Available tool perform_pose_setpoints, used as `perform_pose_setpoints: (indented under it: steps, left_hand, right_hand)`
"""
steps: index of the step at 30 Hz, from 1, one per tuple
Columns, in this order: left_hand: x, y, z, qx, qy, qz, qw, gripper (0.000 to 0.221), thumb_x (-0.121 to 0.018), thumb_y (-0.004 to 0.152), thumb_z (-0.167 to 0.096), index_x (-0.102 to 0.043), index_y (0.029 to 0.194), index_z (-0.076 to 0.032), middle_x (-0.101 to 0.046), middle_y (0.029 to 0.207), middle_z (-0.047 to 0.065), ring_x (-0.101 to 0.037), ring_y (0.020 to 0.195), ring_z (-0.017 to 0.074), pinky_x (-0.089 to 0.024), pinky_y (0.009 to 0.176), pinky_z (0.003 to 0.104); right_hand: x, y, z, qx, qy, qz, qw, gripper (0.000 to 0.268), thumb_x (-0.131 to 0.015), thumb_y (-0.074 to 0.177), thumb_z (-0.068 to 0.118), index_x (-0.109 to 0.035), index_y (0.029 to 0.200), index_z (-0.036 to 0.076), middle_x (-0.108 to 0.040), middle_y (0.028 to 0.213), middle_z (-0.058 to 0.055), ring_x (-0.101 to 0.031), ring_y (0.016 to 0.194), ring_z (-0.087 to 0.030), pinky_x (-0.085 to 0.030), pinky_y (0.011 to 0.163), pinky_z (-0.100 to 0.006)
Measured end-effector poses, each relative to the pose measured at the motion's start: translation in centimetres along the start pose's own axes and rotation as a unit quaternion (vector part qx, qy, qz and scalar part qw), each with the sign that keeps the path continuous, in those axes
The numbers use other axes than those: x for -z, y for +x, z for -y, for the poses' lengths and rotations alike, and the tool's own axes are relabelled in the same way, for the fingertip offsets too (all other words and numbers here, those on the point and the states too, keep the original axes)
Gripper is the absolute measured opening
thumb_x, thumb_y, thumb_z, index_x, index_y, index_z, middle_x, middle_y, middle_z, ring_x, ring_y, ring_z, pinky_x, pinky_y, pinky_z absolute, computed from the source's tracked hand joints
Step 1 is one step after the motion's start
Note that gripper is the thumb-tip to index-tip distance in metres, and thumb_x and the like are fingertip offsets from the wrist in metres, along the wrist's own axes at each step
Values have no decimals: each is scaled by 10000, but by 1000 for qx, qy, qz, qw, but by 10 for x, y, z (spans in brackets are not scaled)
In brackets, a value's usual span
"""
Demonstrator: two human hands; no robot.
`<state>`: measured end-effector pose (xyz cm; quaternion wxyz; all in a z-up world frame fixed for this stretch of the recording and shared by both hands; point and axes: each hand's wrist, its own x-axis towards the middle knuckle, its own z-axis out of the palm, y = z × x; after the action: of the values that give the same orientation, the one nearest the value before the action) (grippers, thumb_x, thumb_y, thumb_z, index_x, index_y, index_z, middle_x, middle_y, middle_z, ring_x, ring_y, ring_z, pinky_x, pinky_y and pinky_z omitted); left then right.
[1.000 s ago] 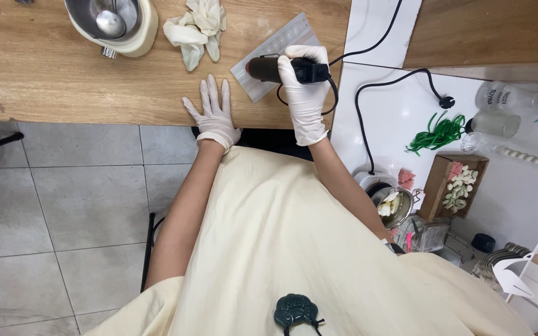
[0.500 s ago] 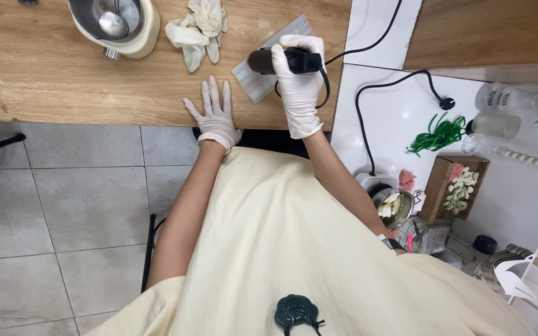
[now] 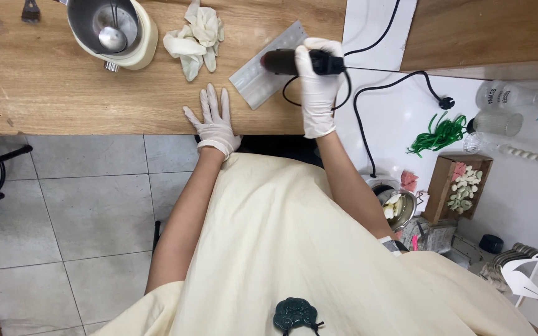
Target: Cleaning and preparing a silicone candle mold using a heat gun and wipes.
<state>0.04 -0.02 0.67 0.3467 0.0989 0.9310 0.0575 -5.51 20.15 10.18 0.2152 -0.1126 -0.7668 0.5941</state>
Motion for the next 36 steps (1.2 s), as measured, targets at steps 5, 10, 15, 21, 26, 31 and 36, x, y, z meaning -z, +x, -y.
perform_pose_setpoints:
  steps: [5,10,15,21,26,31,36]
  left_hand:
    - [5,1,-2,2,1,17,1000,1287,-733,794,-590,96,1646,-98,218,1663,269,227,1538,409,54,1058,838]
    - [5,-1,-2,0,-3,16,1000,1273,-729,798,-583,85,1646,-94,214,1663,271,227,1535,419,59,1055,840]
    - [-3,2,0,-7,-22,-10,1000,1281,-731,787,-593,66,1653,-89,186,1680,249,199,1549,412,71,1074,829]
    - [-7,3,1,-11,-35,-23,999,1235,-700,813,-593,53,1643,-74,178,1676,257,188,1550,420,78,1063,841]
    - [-9,4,2,-10,-43,-22,999,1251,-705,804,-591,63,1644,-71,189,1673,265,185,1554,418,81,1074,833]
    - [-6,4,1,-6,-48,-12,999,1271,-713,796,-593,75,1644,-67,203,1669,266,189,1551,426,88,1076,823]
    - [-10,6,2,-7,-52,-19,998,1257,-702,811,-617,73,1640,-74,194,1675,254,182,1557,420,89,1084,829]
  right_hand:
    - [30,23,-18,19,21,-60,998,176,-796,933,2,-652,1024,49,-681,1056,-22,-636,976,-124,-546,928,-295]
    - [24,7,-12,6,33,-65,997,173,-790,936,5,-647,1024,47,-678,1064,-24,-630,981,-123,-542,934,-294]
    - [11,-30,16,-19,0,5,1000,207,-780,912,-4,-633,1046,53,-670,1064,-25,-638,1015,-120,-531,961,-284]
    - [22,-22,11,-21,21,6,1000,217,-772,930,-16,-619,1066,57,-655,1084,-26,-626,1022,-122,-524,967,-277]
    - [55,24,-29,8,27,-81,996,192,-779,942,7,-631,1055,54,-670,1078,-28,-636,1019,-133,-540,970,-292]
    - [63,38,-36,1,50,-131,990,195,-790,949,37,-640,1072,49,-648,1051,-17,-608,983,-129,-533,941,-296]
    - [37,6,1,-26,45,-60,997,198,-788,936,23,-645,1068,59,-685,1092,-21,-648,1018,-125,-550,964,-289]
